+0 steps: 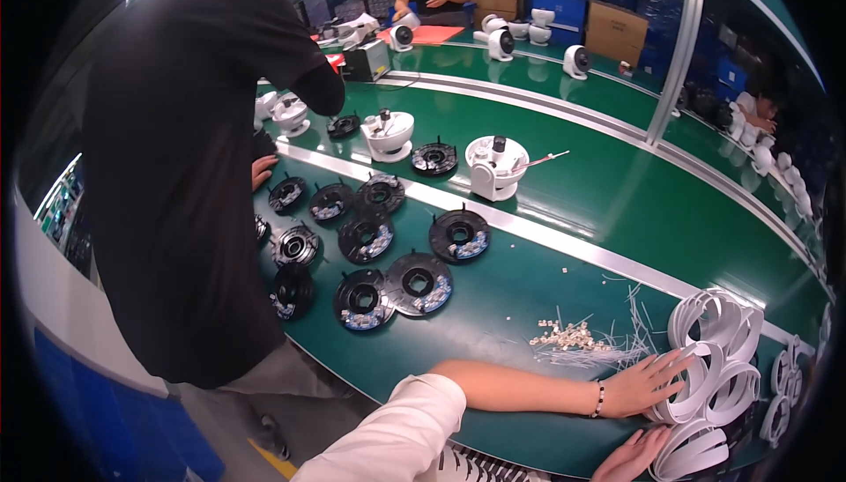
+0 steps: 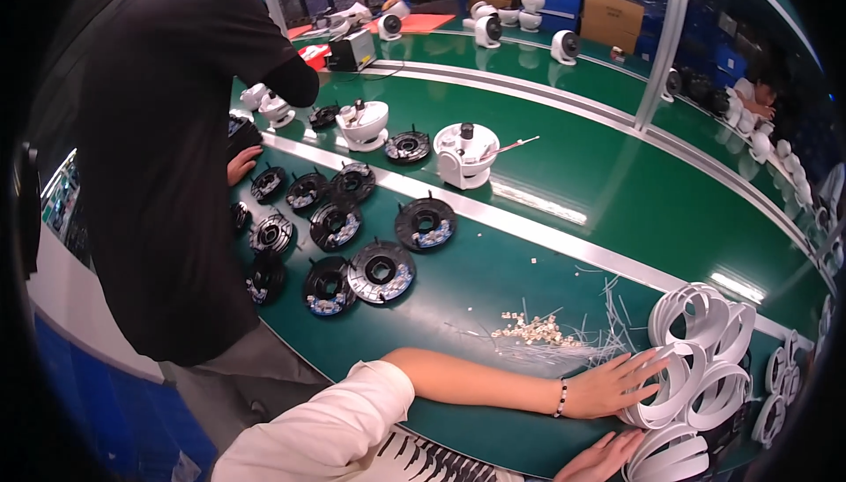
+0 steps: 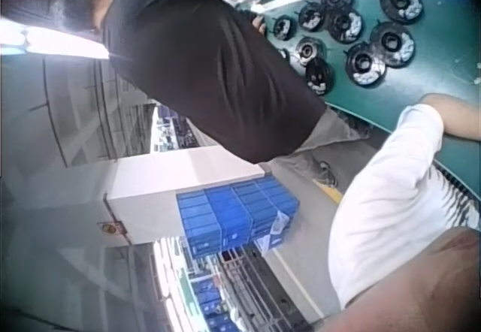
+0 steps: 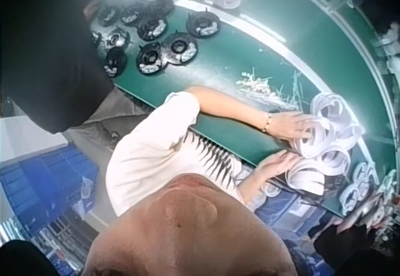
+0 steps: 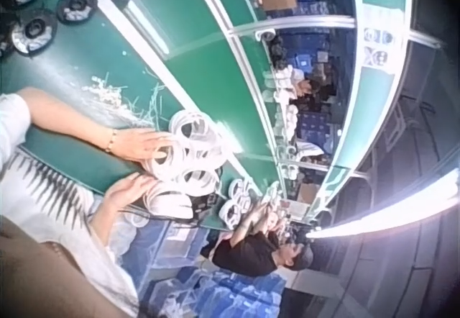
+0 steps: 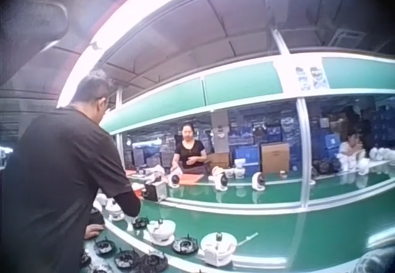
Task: Assembling electronic components into plastic housings on a factory production line.
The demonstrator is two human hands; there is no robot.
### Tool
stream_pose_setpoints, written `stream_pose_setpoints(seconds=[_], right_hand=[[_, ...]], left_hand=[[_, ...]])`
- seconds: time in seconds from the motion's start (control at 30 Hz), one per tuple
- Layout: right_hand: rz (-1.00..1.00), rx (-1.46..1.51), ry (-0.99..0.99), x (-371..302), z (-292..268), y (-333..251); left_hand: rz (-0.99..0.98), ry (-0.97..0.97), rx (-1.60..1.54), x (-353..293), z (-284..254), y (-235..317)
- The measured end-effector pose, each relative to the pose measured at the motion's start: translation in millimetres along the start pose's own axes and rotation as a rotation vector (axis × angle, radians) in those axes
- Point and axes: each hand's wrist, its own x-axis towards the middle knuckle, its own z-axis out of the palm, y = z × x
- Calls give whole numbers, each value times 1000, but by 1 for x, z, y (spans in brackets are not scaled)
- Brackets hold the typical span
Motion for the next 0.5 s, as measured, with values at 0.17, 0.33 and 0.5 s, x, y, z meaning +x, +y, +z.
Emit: stream_pose_setpoints(seconds=[0.17,0.33,0.5], right_hand=[[-4,55,-64,-2,-23,29],[-155,-113,-249,-17,-28,9],[-1140,-842,-69,-11,-110,-44]], left_hand=[[15,35,42,5,13,-1],[-43,-47,-73,-6,-14,15],[128,-59,-360,-48,-54,28]])
